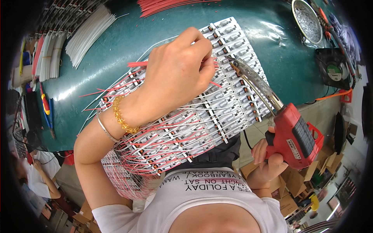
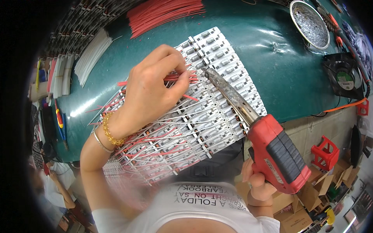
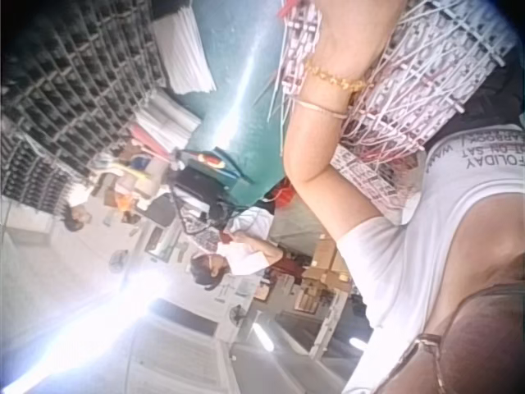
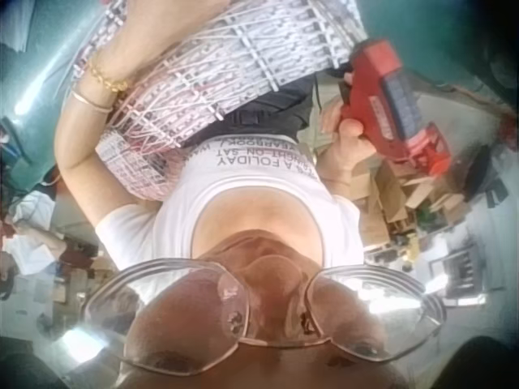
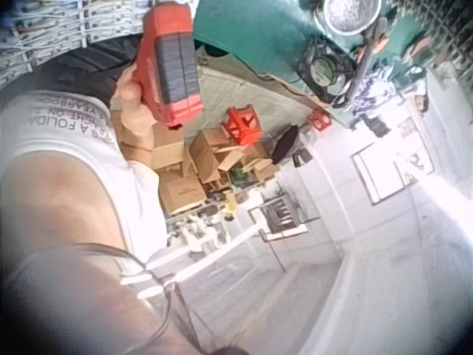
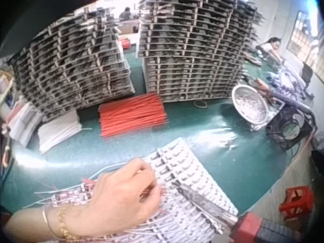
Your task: The person uses a soldering iron to attach red and white wires to a grid of electronic components on a circuit board. They repeatedly pick up wires, position them on the board, and apply the soldering iron to secure the connections.
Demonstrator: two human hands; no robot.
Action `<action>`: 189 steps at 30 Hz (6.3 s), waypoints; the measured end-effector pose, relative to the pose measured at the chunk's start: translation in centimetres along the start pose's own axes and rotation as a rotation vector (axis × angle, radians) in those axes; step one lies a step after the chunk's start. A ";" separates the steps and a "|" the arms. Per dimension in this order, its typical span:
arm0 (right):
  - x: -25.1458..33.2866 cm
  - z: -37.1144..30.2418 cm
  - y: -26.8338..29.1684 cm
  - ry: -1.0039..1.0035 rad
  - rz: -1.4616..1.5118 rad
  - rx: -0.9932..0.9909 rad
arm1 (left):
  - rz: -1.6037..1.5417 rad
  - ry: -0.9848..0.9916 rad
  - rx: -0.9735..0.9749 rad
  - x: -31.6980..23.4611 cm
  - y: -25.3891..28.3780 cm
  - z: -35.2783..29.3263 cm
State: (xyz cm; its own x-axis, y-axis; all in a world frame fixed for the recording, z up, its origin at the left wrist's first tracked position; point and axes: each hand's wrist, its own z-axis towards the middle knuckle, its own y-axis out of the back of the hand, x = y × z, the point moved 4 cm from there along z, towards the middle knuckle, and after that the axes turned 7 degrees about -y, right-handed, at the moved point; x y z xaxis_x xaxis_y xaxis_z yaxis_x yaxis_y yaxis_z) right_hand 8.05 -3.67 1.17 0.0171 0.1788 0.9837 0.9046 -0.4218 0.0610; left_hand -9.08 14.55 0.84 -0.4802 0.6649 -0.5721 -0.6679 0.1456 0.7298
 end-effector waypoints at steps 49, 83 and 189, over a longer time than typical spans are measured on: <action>-0.2 -1.5 1.7 -0.068 -0.120 -0.080 | 0.007 0.027 0.149 -1.1 -0.5 1.0; -0.7 -1.5 2.3 -0.074 -0.014 -0.014 | -0.059 -0.014 0.091 -1.5 -0.6 -0.7; -1.7 0.9 2.5 -0.600 1.599 0.720 | -0.305 -0.169 0.148 0.0 0.4 0.0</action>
State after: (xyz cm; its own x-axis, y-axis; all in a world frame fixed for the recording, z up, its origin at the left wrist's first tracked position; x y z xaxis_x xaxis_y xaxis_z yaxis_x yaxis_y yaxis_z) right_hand 10.66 -4.26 -0.49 0.9175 0.3604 -0.1685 -0.1407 -0.1021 -0.9848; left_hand -9.38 14.61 1.15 -0.1627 0.6846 -0.7106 -0.6704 0.4516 0.5887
